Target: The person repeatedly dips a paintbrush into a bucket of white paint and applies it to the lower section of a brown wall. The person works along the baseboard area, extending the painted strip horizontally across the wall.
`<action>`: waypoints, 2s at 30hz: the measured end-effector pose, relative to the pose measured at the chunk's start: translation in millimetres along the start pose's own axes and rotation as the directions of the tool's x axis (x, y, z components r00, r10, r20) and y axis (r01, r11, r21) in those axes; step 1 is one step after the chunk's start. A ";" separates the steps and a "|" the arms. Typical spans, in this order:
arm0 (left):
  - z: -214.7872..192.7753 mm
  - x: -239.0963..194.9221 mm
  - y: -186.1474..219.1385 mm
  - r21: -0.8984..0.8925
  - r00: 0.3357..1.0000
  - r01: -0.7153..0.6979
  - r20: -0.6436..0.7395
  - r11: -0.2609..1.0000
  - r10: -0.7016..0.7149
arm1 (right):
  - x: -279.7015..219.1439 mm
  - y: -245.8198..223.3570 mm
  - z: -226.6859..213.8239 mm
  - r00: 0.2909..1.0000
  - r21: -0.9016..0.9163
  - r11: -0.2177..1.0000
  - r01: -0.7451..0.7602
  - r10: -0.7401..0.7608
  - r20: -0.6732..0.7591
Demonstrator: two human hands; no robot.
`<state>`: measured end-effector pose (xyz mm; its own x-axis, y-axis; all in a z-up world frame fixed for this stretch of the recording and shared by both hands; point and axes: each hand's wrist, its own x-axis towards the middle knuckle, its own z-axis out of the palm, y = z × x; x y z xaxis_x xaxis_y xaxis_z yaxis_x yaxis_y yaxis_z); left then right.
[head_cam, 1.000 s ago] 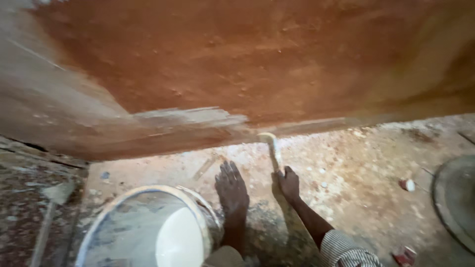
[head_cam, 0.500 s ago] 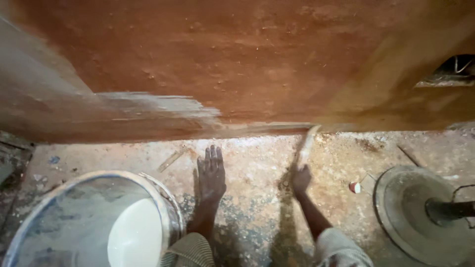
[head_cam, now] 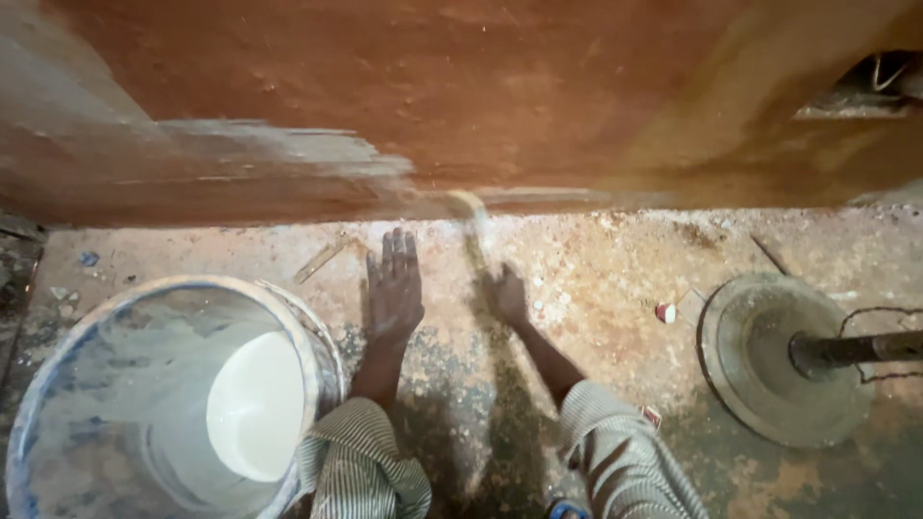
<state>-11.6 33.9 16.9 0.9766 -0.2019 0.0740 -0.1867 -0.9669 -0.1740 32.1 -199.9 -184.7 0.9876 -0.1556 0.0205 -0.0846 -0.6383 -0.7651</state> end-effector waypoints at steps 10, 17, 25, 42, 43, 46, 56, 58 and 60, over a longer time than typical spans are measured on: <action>11.5 17.6 13.4 -0.071 1.000 0.005 -0.006 0.997 -0.005 | 6.1 81.4 -176.1 0.781 0.076 0.910 -0.408 0.391 -0.487; 9.8 13.6 7.9 -0.095 0.999 0.005 -0.050 0.995 -0.010 | 18.2 41.6 -110.6 0.892 -0.106 0.951 -0.290 0.228 -0.391; 2.4 17.7 13.8 -0.126 0.990 0.012 0.140 0.992 0.006 | -31.2 -32.6 -3.9 0.961 0.037 0.990 0.133 -0.138 0.240; 19.2 25.6 35.5 -0.112 0.998 -0.016 0.066 0.994 0.023 | 7.5 111.3 -262.9 0.826 -0.038 0.919 -0.393 0.335 -0.453; 18.3 25.6 38.6 -0.113 0.997 -0.030 0.063 0.993 0.037 | 3.9 116.0 -268.9 0.778 0.090 0.895 -0.438 0.427 -0.461; 11.7 25.7 39.8 -0.105 0.991 -0.051 0.118 0.993 0.064 | 7.4 126.3 -265.8 0.763 0.077 0.900 -0.429 0.407 -0.503; 9.2 0.9 21.1 -0.036 0.983 0.000 0.184 0.999 0.006 | -1.8 41.3 -62.3 0.944 0.108 0.947 -0.303 0.283 0.169; 9.5 2.0 23.9 -0.023 0.985 -0.016 0.170 1.000 0.020 | -21.1 20.7 -43.1 0.972 0.070 0.997 -0.032 0.015 0.235; 10.2 4.0 28.3 -0.033 0.988 -0.025 0.150 0.999 0.030 | -22.3 6.2 -33.9 0.960 0.004 0.996 0.087 -0.085 0.268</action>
<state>-11.9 7.3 2.2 0.9755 -0.2051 -0.0794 -0.2148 -0.9661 -0.1433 5.1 -225.9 -168.1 0.9904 0.1072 -0.0878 0.0023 -0.6463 -0.7631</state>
